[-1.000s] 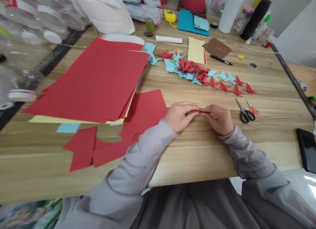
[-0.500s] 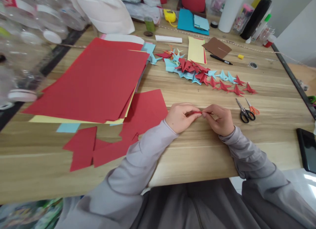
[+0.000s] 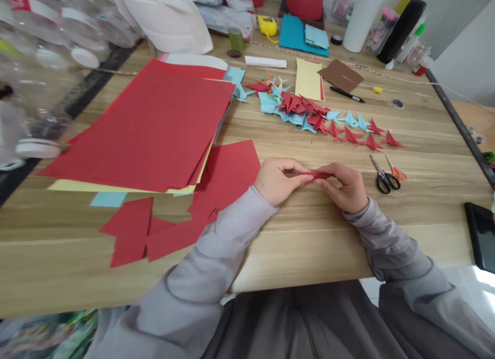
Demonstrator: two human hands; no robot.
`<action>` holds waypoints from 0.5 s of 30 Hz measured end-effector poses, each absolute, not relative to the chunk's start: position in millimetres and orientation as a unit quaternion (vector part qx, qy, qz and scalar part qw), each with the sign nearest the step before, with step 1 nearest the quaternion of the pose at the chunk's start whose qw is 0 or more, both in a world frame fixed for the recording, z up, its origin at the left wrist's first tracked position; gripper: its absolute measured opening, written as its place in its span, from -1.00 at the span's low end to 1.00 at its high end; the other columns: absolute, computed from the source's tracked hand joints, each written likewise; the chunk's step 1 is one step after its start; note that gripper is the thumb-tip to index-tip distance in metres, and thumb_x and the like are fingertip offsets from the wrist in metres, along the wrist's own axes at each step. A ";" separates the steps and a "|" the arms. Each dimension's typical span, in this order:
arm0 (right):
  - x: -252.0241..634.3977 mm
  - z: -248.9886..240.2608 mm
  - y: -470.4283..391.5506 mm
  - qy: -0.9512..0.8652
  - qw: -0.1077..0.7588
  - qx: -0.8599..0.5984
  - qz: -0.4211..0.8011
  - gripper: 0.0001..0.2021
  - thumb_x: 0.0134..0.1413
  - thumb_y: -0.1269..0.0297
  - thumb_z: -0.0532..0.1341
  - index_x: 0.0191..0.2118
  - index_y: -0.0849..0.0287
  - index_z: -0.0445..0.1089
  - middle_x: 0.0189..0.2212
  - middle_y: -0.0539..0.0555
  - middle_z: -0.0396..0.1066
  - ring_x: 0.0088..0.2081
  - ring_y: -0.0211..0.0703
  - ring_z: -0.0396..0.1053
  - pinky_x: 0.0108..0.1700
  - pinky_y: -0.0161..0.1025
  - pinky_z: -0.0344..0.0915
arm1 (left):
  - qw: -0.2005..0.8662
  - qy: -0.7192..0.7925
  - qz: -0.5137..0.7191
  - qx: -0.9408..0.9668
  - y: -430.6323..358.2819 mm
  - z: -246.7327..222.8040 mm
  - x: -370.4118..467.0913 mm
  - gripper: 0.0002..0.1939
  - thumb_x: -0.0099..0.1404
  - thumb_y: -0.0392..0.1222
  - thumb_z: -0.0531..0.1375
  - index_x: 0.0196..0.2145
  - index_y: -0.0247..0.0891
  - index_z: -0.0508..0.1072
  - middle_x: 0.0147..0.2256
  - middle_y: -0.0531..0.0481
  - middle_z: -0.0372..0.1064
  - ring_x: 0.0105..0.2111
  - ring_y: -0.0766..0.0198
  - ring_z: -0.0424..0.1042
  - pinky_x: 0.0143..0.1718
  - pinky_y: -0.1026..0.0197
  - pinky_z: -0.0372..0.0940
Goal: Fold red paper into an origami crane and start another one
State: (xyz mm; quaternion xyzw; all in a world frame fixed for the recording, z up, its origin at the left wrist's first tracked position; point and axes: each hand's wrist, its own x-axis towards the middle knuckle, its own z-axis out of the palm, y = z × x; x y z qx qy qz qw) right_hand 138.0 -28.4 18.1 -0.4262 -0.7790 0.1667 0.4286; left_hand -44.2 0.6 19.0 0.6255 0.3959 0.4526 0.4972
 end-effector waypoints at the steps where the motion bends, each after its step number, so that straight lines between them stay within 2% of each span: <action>1: 138.0 17.5 -28.0 -0.783 0.427 -0.420 0.171 -0.86 0.12 0.21 0.24 -0.25 0.13 0.47 -0.40 0.06 0.54 -0.38 -0.21 0.48 -0.31 -0.28 0.39 | 0.499 0.394 0.451 0.627 0.4 19.0 -44.4 -0.87 0.00 -0.19 0.37 -0.52 -0.31 0.57 -0.49 -0.07 0.54 -0.47 0.23 0.51 -0.38 0.20 0.43; 8: 138.9 16.8 -26.8 -0.772 0.416 -0.417 0.239 -0.82 0.16 0.17 0.22 -0.33 0.16 0.49 -0.48 0.04 0.51 -0.43 -0.25 0.45 -0.36 -0.31 0.37 | 0.500 0.353 0.444 0.654 1.9 19.1 -46.8 -0.90 0.03 -0.22 0.36 -0.54 -0.31 0.56 -0.54 -0.05 0.50 -0.53 0.29 0.45 -0.47 0.26 0.35; 15: 138.4 21.7 -27.4 -0.773 0.413 -0.404 0.263 -0.77 0.18 0.16 0.19 -0.39 0.16 0.48 -0.52 0.03 0.47 -0.46 -0.27 0.42 -0.38 -0.33 0.35 | 0.525 0.329 0.429 0.657 3.0 20.3 -48.6 -0.83 0.04 -0.13 0.37 -0.53 -0.30 0.55 -0.52 -0.06 0.51 -0.49 0.26 0.48 -0.40 0.22 0.40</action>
